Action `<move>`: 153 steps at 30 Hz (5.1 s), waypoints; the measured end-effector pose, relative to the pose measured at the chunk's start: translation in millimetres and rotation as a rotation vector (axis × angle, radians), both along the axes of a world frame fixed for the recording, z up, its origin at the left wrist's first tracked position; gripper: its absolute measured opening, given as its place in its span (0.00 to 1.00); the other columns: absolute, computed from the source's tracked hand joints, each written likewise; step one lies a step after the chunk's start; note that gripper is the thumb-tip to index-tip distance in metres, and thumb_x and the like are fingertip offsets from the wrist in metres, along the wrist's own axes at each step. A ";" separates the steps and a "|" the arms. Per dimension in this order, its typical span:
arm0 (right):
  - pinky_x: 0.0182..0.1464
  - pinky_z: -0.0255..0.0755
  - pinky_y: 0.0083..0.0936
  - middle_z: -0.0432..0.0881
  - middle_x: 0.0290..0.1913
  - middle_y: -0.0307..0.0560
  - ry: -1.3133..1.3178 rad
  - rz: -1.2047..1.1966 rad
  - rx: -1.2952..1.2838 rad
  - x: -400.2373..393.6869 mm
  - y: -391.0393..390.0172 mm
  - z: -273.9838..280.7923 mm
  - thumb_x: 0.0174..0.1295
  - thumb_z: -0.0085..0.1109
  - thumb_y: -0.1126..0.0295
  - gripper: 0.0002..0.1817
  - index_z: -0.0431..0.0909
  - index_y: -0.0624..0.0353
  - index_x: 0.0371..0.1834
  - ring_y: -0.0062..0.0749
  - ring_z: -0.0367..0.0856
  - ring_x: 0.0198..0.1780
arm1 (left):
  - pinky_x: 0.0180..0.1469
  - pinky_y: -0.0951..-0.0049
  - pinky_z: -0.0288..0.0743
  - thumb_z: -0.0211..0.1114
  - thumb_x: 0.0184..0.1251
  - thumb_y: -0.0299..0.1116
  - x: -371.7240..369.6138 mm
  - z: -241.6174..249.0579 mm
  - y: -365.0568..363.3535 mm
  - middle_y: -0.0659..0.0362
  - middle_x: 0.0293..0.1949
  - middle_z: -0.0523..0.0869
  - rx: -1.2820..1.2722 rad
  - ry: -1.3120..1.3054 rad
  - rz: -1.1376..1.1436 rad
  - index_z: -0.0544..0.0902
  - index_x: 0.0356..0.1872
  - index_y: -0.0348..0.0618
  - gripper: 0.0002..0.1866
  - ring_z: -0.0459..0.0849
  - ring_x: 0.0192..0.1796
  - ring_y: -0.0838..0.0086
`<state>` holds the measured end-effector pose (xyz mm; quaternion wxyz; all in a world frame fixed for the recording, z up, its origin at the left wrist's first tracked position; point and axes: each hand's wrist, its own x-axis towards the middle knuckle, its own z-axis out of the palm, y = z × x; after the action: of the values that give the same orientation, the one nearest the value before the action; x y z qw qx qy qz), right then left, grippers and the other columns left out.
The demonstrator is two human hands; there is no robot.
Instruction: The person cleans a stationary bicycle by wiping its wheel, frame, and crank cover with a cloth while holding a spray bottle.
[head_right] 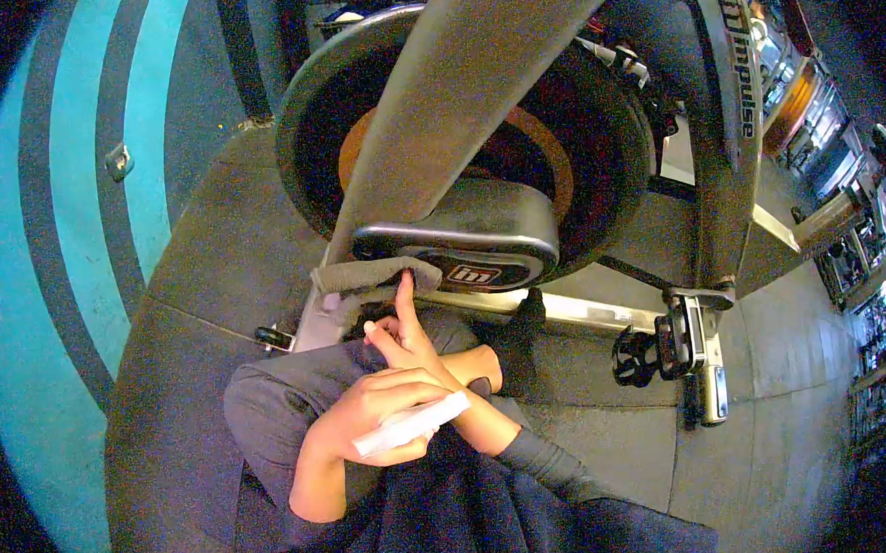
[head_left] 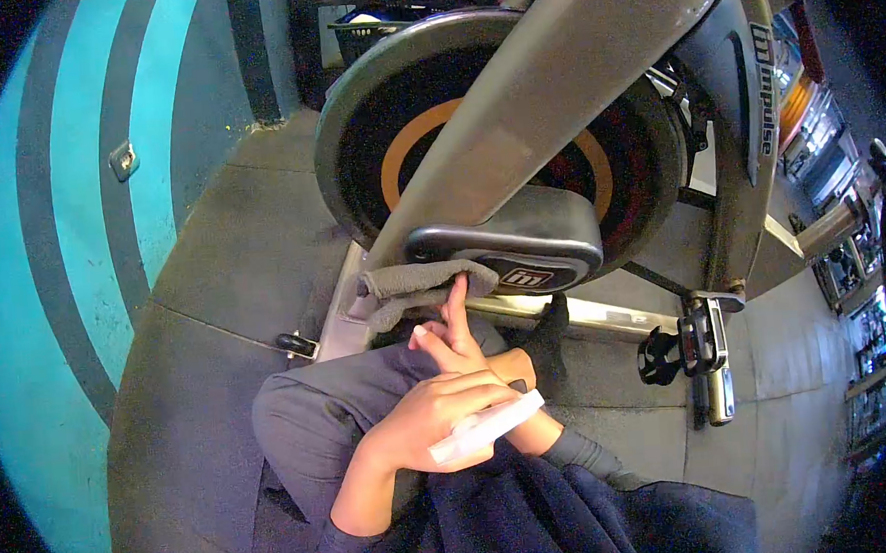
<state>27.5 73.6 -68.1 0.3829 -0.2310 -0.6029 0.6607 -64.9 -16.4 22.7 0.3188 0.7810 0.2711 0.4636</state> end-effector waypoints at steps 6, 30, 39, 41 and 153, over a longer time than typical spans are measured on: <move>0.48 0.71 0.25 0.75 0.38 0.46 0.189 0.045 0.064 -5.0 -2.9 22.6 0.69 0.52 0.74 0.53 0.12 0.39 0.74 0.26 0.74 0.40 | 0.48 0.63 0.77 0.69 0.45 0.29 -2.5 5.2 -3.7 0.51 0.43 0.83 -0.035 0.013 0.012 0.79 0.48 0.36 0.24 0.84 0.45 0.57; 0.47 0.71 0.25 0.70 0.48 0.48 0.038 0.115 0.013 9.6 1.4 -11.2 0.71 0.50 0.73 0.53 0.10 0.36 0.73 0.26 0.73 0.42 | 0.51 0.62 0.76 0.68 0.46 0.29 -2.6 -0.2 -1.5 0.50 0.46 0.83 -0.033 0.001 -0.006 0.78 0.51 0.36 0.26 0.83 0.48 0.56; 0.50 0.70 0.24 0.72 0.43 0.43 0.195 0.115 0.013 -0.9 -1.5 32.5 0.70 0.51 0.73 0.52 0.13 0.39 0.75 0.26 0.72 0.42 | 0.51 0.63 0.76 0.69 0.44 0.29 -4.9 2.0 -2.3 0.50 0.45 0.83 -0.045 0.007 0.003 0.78 0.50 0.35 0.26 0.83 0.48 0.55; 0.50 0.70 0.24 0.73 0.43 0.44 0.141 0.081 -0.005 3.0 1.8 18.2 0.70 0.51 0.73 0.52 0.14 0.39 0.75 0.26 0.72 0.43 | 0.51 0.63 0.76 0.69 0.44 0.28 -5.4 1.0 -2.2 0.50 0.45 0.83 -0.063 0.007 0.009 0.78 0.50 0.34 0.26 0.83 0.48 0.55; 0.42 0.76 0.48 0.84 0.33 0.48 -1.145 0.307 1.239 -62.0 63.7 -70.8 0.55 0.54 0.63 0.09 0.81 0.51 0.36 0.46 0.85 0.38 | 0.50 0.63 0.75 0.69 0.45 0.34 1.0 -1.1 1.3 0.52 0.46 0.81 -0.042 0.095 -0.020 0.77 0.53 0.39 0.29 0.81 0.48 0.54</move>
<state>-34.6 137.3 -138.8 -0.0173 -0.1939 -0.9801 0.0383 -63.9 -15.1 21.6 0.3264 0.7979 0.2878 0.4170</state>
